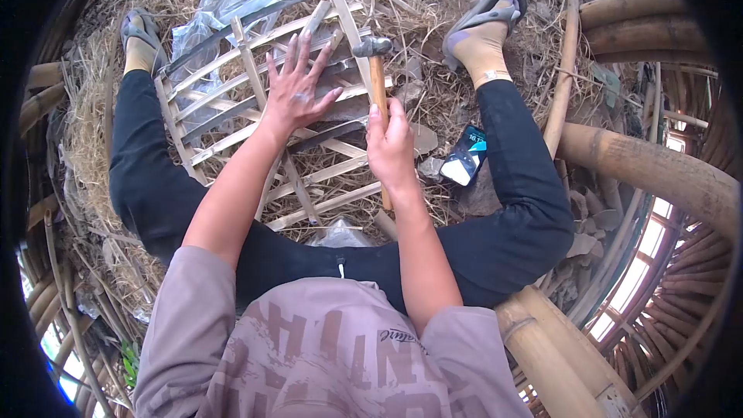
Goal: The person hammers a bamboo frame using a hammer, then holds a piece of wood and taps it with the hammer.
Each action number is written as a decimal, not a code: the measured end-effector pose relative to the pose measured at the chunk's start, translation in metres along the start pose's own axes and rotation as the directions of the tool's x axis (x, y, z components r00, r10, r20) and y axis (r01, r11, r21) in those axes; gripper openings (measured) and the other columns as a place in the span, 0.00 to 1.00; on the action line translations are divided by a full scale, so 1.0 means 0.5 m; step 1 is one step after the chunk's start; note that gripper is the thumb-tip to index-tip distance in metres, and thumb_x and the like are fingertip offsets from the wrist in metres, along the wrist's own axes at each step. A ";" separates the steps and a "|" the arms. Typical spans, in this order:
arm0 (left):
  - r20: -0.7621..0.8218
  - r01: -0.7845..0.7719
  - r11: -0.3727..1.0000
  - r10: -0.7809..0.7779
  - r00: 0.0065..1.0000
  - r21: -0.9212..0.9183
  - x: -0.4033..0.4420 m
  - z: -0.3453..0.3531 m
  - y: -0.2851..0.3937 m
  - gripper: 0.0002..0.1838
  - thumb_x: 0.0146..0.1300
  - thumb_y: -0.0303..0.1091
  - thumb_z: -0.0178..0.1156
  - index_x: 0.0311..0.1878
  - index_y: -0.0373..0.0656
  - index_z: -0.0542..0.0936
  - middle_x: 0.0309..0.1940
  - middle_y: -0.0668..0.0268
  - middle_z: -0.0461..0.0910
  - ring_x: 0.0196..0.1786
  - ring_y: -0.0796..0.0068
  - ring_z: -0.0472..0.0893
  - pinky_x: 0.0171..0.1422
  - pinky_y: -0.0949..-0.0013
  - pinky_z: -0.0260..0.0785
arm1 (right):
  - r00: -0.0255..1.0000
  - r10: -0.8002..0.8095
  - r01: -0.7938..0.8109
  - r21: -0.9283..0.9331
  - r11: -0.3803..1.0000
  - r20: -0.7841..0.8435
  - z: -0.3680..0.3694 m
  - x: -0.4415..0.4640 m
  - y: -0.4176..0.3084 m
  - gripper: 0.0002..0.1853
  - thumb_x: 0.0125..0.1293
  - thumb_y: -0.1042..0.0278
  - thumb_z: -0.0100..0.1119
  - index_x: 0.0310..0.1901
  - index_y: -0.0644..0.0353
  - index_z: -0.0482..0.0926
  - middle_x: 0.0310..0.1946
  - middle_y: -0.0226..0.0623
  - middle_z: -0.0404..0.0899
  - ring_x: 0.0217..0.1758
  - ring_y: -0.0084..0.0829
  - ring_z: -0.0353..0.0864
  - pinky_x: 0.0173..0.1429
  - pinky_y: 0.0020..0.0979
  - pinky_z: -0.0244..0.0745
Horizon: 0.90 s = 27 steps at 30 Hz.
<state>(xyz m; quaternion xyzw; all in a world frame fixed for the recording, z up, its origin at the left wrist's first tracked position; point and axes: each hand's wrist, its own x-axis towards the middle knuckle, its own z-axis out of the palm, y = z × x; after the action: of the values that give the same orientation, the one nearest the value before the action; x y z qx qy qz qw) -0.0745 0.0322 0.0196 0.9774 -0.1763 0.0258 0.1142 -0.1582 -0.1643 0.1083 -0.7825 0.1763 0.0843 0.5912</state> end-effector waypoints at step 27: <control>0.062 0.037 0.999 -0.036 0.997 -0.013 0.000 0.005 -0.001 0.56 0.63 0.78 0.50 0.86 0.53 0.53 0.87 0.54 0.42 0.88 0.49 0.40 0.80 0.19 0.32 | 0.949 -0.314 0.259 -0.542 0.799 -0.011 0.104 0.081 -0.038 0.10 0.82 0.64 0.47 0.49 0.63 0.72 0.22 0.57 0.79 0.29 0.62 0.84 0.29 0.55 0.71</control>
<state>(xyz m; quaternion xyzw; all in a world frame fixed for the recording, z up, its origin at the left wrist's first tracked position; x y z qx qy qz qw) -0.0743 0.0323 0.0169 0.9799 -0.1621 -0.0076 0.1161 -0.1096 -0.1171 0.0963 -0.9366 0.0548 0.0003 0.3461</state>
